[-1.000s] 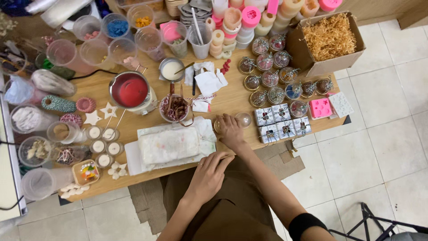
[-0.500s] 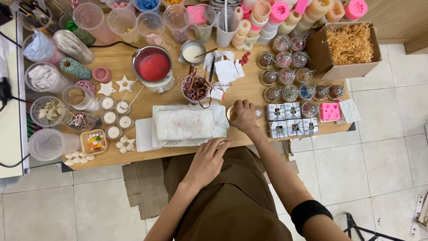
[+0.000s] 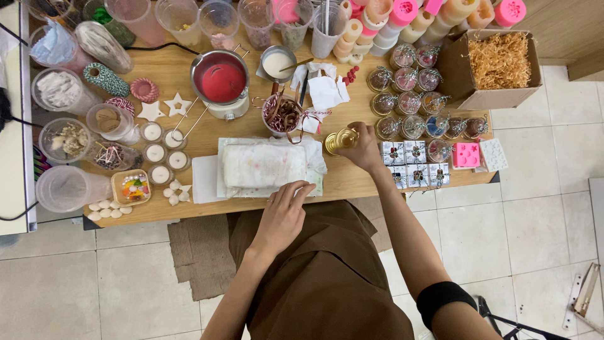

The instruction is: The person decorates a small candle container by placing dried botanicals and ornaments inside, untangles a piece of twine, and presses decorative elements into the wax surface.

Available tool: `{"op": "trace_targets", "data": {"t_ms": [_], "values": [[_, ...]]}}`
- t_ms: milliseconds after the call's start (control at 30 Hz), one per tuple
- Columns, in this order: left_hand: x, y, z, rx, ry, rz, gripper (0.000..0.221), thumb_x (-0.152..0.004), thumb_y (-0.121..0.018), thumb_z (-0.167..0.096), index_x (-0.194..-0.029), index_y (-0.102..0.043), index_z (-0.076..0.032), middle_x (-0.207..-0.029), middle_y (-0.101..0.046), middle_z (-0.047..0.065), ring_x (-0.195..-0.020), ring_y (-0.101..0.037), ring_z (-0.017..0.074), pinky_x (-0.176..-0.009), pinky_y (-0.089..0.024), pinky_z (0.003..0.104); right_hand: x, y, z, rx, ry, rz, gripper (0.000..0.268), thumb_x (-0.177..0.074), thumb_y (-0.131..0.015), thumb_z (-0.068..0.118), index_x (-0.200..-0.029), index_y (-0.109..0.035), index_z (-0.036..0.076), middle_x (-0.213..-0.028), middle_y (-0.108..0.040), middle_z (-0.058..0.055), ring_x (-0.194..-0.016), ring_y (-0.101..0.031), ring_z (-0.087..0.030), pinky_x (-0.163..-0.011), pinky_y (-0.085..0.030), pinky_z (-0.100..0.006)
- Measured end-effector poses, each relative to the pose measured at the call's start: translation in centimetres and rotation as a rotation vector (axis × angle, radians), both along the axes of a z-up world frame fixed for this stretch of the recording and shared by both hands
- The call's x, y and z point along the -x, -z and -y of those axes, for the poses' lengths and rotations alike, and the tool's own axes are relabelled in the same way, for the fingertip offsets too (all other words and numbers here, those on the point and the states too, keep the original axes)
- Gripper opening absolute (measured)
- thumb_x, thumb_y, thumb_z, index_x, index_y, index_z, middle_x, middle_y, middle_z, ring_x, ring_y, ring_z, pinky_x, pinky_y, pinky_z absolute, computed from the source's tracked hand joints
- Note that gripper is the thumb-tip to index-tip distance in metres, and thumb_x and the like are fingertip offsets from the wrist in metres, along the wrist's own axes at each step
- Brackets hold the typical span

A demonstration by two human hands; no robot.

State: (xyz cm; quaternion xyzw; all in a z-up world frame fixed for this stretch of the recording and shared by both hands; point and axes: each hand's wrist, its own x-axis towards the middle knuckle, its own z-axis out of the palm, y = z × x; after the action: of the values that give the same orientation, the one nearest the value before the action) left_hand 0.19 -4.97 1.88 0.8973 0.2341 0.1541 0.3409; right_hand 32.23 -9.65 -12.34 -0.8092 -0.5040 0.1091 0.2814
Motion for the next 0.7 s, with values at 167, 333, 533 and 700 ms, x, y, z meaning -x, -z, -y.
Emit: {"op": "trace_targets", "data": {"t_ms": [167,333,533,700], "values": [[0.1,0.4,-0.5,-0.023,-0.034,0.004,0.053,-0.086,-0.058,0.001,-0.138,-0.053,-0.009,-0.135,-0.055,0.008,-0.125,-0.055,0.0293,-0.101,-0.046,0.047,-0.7,-6.8,-0.2,0.160,0.124,-0.563,0.071,-0.086,-0.079,0.048,-0.136,-0.060,0.001,-0.122,-0.071,-0.015,-0.111,-0.069,-0.023,-0.095,-0.054,-0.036],[0.1,1.2,-0.4,-0.011,-0.204,-0.017,0.049,-0.087,-0.058,0.000,-0.135,-0.053,-0.008,-0.130,-0.059,0.010,-0.120,-0.060,0.0318,-0.096,-0.049,0.046,3.9,-11.1,-1.3,0.159,-0.045,-0.618,0.066,-0.089,-0.071,0.049,-0.138,-0.062,0.006,-0.125,-0.072,-0.012,-0.108,-0.070,-0.026,-0.091,-0.055,-0.038],[0.3,2.7,-0.3,0.124,-0.426,-0.063,0.055,-0.091,-0.058,-0.002,-0.142,-0.042,-0.006,-0.126,-0.061,0.015,-0.109,-0.066,0.0352,-0.087,-0.054,0.046,11.9,-13.4,-2.6,-0.181,-0.388,-0.022,0.073,-0.079,-0.081,0.051,-0.131,-0.064,0.003,-0.120,-0.069,-0.017,-0.109,-0.068,-0.040,-0.094,-0.055,-0.049],[0.3,4.3,-0.3,0.443,-0.523,0.097,0.063,-0.093,-0.062,-0.003,-0.148,-0.031,-0.003,-0.132,-0.058,0.018,-0.106,-0.069,0.0275,-0.089,-0.055,0.040,15.7,-13.2,-3.8,-0.021,-0.131,0.044,0.073,-0.079,-0.083,0.052,-0.124,-0.063,-0.001,-0.106,-0.066,-0.025,-0.091,-0.069,-0.044,-0.077,-0.057,-0.050]]}}
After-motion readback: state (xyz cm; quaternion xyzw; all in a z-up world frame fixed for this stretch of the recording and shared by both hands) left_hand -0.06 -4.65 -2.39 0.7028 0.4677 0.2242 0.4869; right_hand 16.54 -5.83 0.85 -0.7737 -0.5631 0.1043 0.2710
